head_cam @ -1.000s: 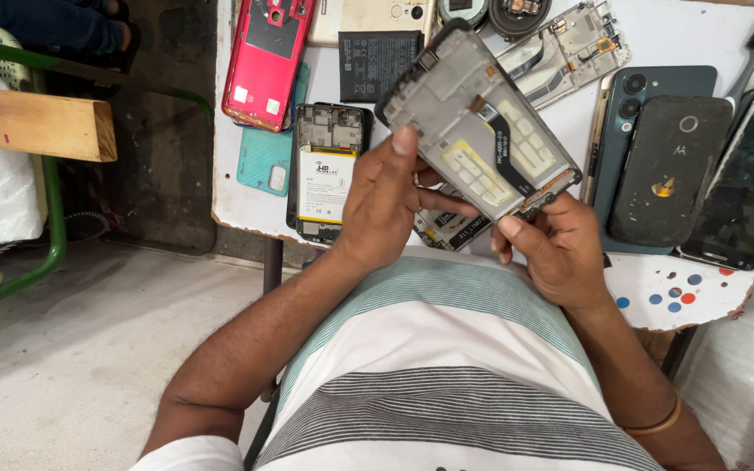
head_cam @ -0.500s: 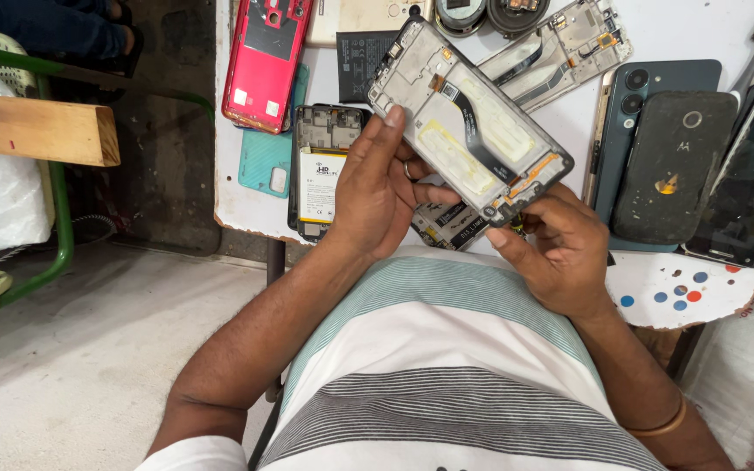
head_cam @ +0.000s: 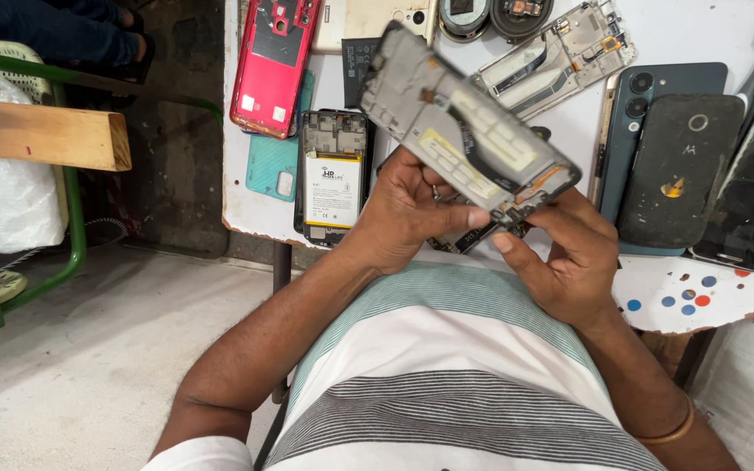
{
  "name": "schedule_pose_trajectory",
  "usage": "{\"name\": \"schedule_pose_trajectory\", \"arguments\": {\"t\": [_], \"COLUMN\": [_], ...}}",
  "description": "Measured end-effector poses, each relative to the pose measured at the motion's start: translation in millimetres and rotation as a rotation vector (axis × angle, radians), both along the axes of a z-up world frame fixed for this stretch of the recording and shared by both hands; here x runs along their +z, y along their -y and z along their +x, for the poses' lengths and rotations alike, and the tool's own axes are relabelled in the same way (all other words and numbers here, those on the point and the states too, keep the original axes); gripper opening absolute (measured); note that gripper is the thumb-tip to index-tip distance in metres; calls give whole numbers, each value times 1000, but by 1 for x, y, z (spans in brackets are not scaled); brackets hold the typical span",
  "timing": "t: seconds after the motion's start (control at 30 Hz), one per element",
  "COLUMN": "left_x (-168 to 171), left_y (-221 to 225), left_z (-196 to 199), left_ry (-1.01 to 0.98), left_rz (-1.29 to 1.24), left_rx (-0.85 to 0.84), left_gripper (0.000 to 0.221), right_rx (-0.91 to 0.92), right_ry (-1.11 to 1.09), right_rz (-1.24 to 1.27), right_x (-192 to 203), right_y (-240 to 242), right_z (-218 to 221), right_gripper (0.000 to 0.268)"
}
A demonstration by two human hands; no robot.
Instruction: The person disassembles and reassembles several smartphones on a cluttered workbench. They use a screwdriver to remove screws from phone frames, separate back covers, and handle internal components such as batteries and circuit boards. The person moves phones and parts around the table while working.
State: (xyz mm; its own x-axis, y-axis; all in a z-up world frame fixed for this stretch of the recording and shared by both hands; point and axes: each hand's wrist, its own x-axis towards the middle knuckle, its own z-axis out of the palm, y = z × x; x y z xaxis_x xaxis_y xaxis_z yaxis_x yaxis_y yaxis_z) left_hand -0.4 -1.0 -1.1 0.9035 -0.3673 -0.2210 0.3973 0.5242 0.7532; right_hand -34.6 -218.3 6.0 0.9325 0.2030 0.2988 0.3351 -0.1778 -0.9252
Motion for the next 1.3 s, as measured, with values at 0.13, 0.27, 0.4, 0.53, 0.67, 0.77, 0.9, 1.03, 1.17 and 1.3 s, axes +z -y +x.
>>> {"name": "schedule_pose_trajectory", "arguments": {"t": [0.13, 0.27, 0.4, 0.53, 0.67, 0.77, 0.9, 1.03, 1.17, 1.3], "left_x": [3, 14, 19, 15, 4, 0, -1, 0, 2, 4], "left_y": [-1, -6, -5, 2, 4, 3, 6, 10, 8, 8], "left_z": [1, 4, 6, 4, 4, 4, 1, -3, -5, -7], "left_ry": [56, 132, 152, 78, 31, 47, 32, 100, 164, 157], "left_rz": [-85, -122, -45, -41, -66, -20, 31, 80, 132, 151], "left_rx": [52, 18, 23, 110, 84, 36, 2, -35, -73, -92], "left_gripper": [46, 53, 64, 59, 50, 48, 55, 56, 62, 62], "right_rx": [-16, -85, -198, -286, -295, -320, -301, -264, -240, -240], "right_ry": [-6, 0, -41, -155, -75, 4, -7, -44, -60, -22], "right_rz": [-19, -19, 18, 212, 294, 298, 271, 156, 119, 97], "right_x": [2, 5, -2, -14, -25, -31, -27, -17, -13, -14], "right_y": [-2, -3, -1, 6, 17, 22, 27, 27, 26, 27], "right_z": [3, 1, -8, -18, -26, -23, -20, -22, -23, -21], "right_gripper": [28, 22, 18, 35, 83, 93, 99, 100, 97, 93]}}
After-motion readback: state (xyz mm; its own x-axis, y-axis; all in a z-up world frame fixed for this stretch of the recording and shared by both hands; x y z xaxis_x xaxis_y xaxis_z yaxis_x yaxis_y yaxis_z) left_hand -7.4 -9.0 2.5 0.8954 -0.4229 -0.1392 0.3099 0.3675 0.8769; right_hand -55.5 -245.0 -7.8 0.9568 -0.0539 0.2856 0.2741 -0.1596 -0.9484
